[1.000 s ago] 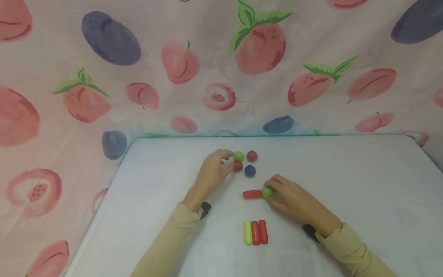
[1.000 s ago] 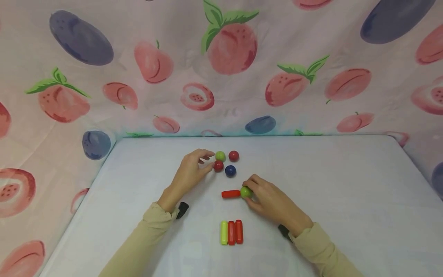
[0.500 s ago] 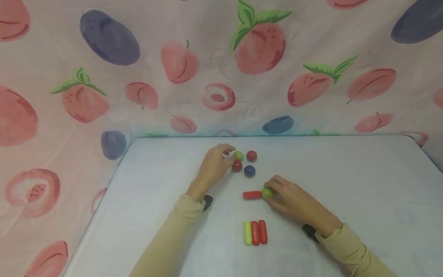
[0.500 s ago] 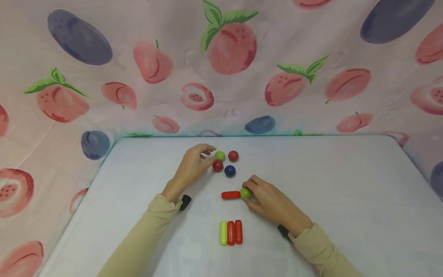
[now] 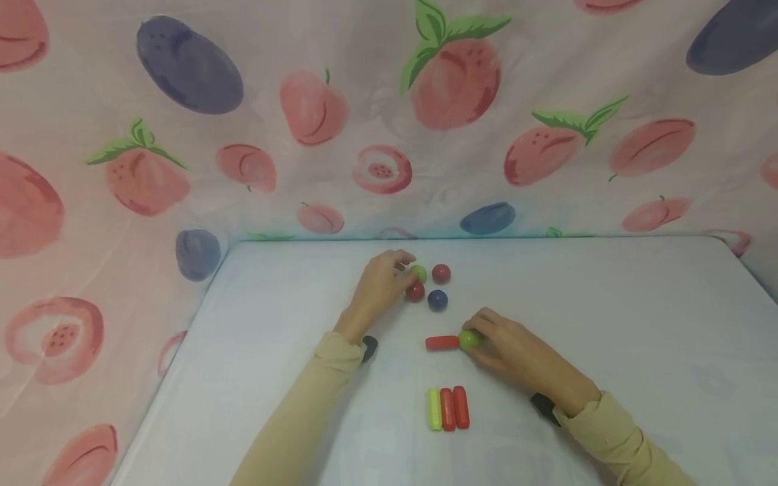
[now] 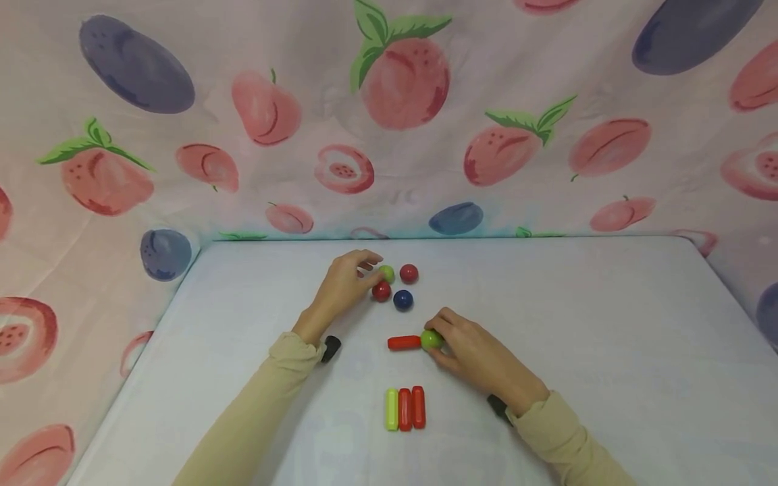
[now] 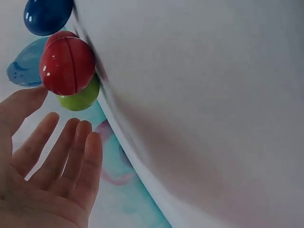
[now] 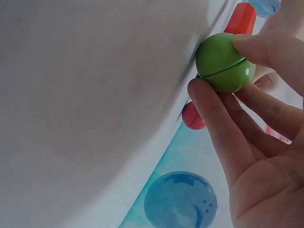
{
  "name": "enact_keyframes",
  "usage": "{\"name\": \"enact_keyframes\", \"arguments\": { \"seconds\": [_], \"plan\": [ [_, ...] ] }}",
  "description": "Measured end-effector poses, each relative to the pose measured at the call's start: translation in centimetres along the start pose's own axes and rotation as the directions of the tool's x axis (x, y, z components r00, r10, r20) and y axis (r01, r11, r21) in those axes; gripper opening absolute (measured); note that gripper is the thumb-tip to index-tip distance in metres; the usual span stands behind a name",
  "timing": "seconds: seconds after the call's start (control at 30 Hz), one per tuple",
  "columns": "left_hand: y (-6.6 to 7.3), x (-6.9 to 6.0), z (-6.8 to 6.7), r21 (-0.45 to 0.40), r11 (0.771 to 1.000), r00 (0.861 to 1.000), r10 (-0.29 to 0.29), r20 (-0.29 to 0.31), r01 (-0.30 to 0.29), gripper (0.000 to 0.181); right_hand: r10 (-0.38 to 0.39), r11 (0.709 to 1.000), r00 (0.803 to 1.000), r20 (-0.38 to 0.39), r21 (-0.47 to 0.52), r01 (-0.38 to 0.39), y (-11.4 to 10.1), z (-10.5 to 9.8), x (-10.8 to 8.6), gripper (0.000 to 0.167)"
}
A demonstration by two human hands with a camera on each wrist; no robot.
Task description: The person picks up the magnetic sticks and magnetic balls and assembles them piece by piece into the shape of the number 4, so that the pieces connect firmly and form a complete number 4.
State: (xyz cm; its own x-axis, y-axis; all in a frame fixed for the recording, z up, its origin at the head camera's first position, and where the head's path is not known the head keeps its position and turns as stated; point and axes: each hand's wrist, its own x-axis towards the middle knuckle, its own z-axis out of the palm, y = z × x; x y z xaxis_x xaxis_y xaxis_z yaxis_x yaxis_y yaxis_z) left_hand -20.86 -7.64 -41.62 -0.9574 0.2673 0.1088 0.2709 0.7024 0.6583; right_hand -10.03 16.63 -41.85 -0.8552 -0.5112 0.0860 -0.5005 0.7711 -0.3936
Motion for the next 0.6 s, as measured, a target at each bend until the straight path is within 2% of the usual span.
{"name": "enact_keyframes", "arguments": {
  "seconds": [0.27, 0.6],
  "plan": [
    [-0.1, 0.6, 0.2, 0.001, 1.0, 1.0, -0.009, 0.024, 0.009, 0.033, 0.007, 1.0, 1.0, 0.004, 0.01, -0.007, -0.2, -0.2, 0.0, 0.031],
    [0.2, 1.1, 0.4, -0.016, 0.999, 0.997, -0.048, 0.069, 0.049, 0.03, 0.021, 1.0, 1.0, 0.023, 0.022, -0.021, -0.1, -0.2, 0.1, 0.031]
  ]
}}
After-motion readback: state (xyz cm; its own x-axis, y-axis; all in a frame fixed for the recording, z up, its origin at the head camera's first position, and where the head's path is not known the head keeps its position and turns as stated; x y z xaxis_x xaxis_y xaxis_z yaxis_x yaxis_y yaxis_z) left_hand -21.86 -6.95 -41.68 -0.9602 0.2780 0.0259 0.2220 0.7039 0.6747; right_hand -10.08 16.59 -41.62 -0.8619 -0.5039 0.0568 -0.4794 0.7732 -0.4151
